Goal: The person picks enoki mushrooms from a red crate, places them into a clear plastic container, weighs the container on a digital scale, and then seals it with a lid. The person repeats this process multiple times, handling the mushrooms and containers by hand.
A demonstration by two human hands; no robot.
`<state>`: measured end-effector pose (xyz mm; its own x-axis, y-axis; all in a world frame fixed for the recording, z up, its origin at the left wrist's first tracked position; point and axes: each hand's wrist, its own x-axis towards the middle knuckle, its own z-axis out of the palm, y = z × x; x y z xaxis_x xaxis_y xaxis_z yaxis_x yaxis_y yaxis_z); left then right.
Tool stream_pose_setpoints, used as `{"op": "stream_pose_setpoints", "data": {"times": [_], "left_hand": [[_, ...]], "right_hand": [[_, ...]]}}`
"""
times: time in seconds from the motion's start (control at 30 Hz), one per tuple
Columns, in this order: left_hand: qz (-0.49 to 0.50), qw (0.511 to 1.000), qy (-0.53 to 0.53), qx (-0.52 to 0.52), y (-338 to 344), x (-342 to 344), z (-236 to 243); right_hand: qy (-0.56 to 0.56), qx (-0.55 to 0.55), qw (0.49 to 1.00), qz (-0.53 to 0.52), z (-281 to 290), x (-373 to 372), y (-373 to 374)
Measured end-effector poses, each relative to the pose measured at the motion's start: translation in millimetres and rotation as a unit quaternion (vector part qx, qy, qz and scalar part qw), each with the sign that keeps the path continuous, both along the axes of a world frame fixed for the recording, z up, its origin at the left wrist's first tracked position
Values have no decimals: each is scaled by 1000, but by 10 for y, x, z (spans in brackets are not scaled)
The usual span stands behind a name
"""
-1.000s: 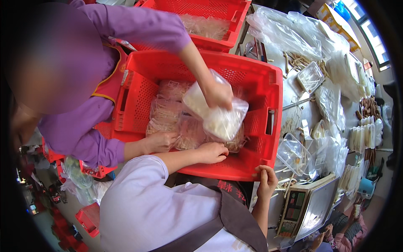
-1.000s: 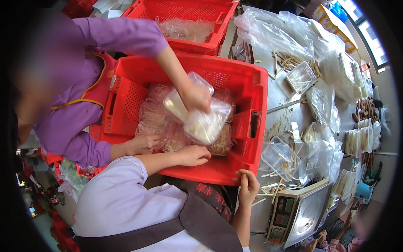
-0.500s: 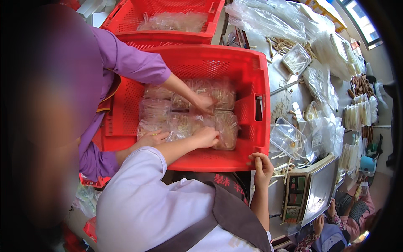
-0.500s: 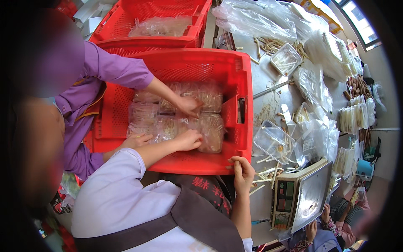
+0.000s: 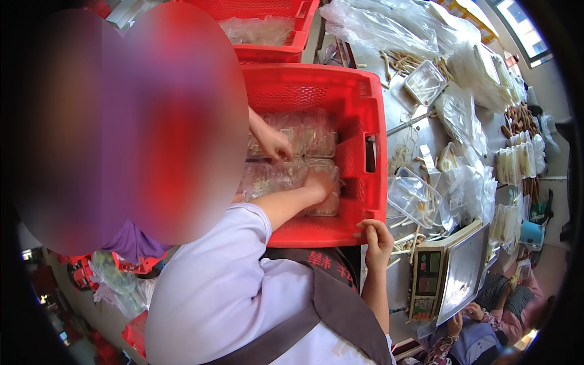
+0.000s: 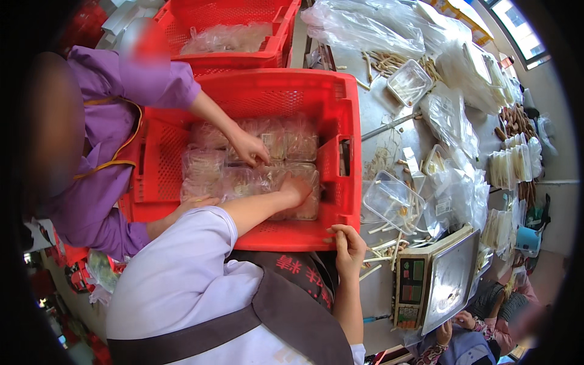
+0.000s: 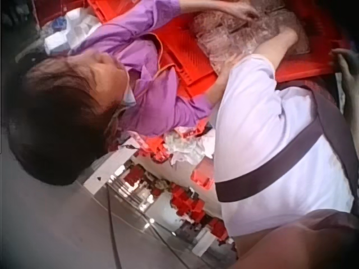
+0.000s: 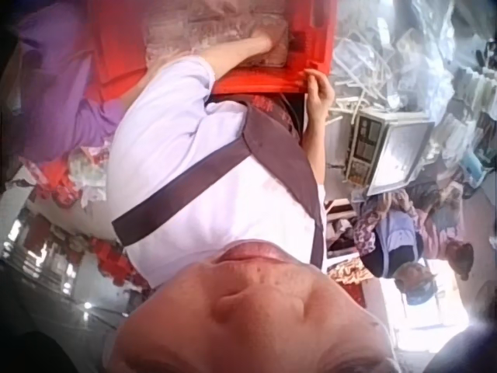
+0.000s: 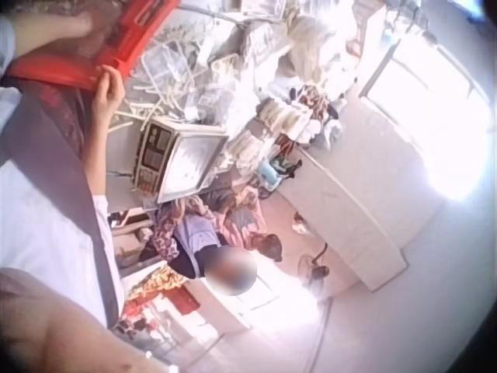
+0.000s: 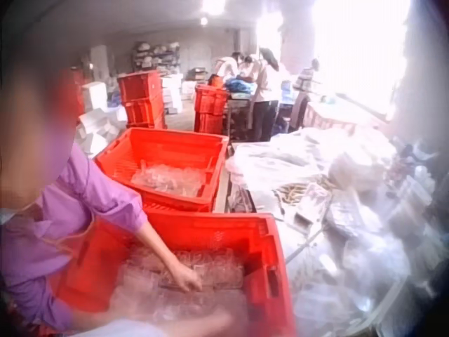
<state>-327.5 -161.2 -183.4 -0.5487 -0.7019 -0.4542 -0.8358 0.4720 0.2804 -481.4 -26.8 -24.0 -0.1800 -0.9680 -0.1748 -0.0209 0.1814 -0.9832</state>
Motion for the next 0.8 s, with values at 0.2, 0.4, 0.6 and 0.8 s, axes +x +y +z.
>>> {"op": "stream_pose_setpoints", "data": {"times": [0.2, 0.4, 0.6, 0.8], "left_hand": [[129, 972, 194, -39, -192, 349, 251], [306, 890, 338, -11, -659, 617, 484], [479, 842, 238, -77, -1351, 1367, 441], [551, 825, 86, -95, -1521, 2968, -54]], "right_hand": [[-22, 12, 1000, -2, -25, -28, 18], [-17, 10, 1000, -11, -29, -14, 12], [-23, 1, 999, -25, -31, -10, -2], [-29, 11, 999, -34, -38, 3, 2]]}}
